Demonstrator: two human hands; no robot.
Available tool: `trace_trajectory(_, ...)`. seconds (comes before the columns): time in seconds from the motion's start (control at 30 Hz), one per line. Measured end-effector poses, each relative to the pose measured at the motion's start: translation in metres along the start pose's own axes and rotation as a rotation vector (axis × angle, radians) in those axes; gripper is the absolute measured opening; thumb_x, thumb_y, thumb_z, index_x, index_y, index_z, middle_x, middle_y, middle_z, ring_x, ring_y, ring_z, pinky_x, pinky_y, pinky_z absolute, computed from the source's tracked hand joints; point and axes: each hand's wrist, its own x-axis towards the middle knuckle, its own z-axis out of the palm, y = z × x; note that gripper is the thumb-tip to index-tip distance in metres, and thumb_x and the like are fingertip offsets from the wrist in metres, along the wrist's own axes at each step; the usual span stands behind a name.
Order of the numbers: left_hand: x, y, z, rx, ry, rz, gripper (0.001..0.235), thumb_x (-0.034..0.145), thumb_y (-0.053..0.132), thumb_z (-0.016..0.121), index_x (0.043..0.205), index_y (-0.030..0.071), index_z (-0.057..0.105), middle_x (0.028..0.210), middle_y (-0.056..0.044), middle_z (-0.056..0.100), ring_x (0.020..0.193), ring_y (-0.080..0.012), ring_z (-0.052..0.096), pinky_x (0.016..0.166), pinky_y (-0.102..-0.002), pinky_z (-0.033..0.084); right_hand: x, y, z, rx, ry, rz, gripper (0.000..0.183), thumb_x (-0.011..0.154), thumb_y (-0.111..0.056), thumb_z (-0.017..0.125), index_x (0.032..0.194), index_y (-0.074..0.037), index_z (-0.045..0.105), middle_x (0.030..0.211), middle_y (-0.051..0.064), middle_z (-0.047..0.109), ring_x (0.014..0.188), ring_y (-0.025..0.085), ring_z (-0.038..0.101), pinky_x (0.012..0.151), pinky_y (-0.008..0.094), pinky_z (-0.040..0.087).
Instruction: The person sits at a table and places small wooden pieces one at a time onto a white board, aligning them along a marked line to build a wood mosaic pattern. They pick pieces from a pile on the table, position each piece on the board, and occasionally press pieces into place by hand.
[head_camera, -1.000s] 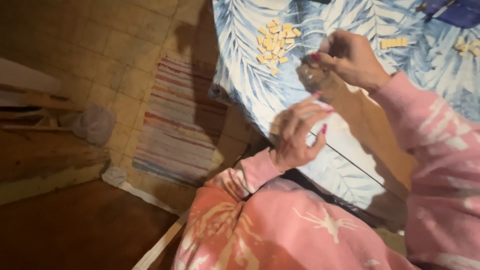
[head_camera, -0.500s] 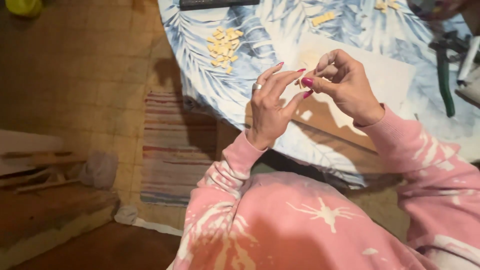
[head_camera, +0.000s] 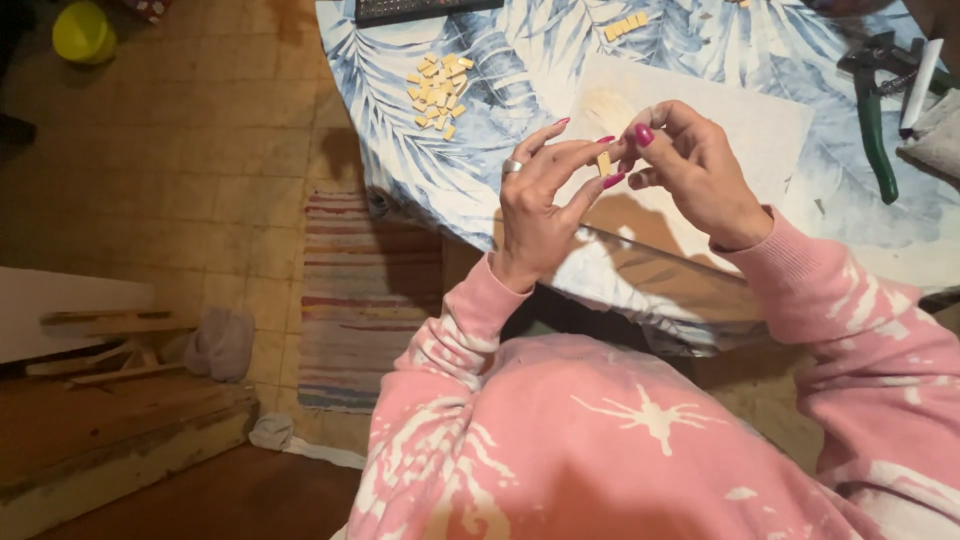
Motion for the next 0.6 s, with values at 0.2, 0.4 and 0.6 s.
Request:
trace_trajectory(0.2,-0.003,-0.002,0.005,0.047,0.051,0.031,0.036,0.085,0.009,0.082,0.121,0.013,0.074,0.117,-0.006,0.074,0.13,-0.0308,0.061,0.115,-0.043,0.046,-0.005,-0.004,0.002,-0.172,-0.082,0.043,0.029,0.11,-0.026,0.054,0.116,-0.001,0.067,0.1,0.001,0.071,0.092,0.007,0.068,0.076,0.024,0.056)
trace_trajectory(0.4,-0.007,-0.003,0.002,-0.062,-0.075,0.05,0.035,0.088,0.007,0.08,0.122,0.011,0.075,0.119,-0.005,0.076,0.131,-0.0297,0.064,0.113,-0.04,0.049,-0.01,-0.006,0.005,-0.287,-0.15,0.027,0.02,0.101,-0.017,0.069,0.106,0.001,0.075,0.085,0.001,0.069,0.079,0.006,0.06,0.07,0.023,0.052)
trace_trajectory(0.6,-0.012,-0.01,0.005,-0.175,-0.09,0.044,0.029,0.091,0.008,0.081,0.119,0.012,0.075,0.12,-0.003,0.077,0.13,-0.0278,0.067,0.113,-0.038,0.05,-0.017,-0.004,0.01,-0.338,-0.117,-0.069,0.024,0.106,-0.02,0.065,0.101,0.001,0.076,0.081,0.002,0.069,0.076,0.005,0.06,0.068,0.022,0.051)
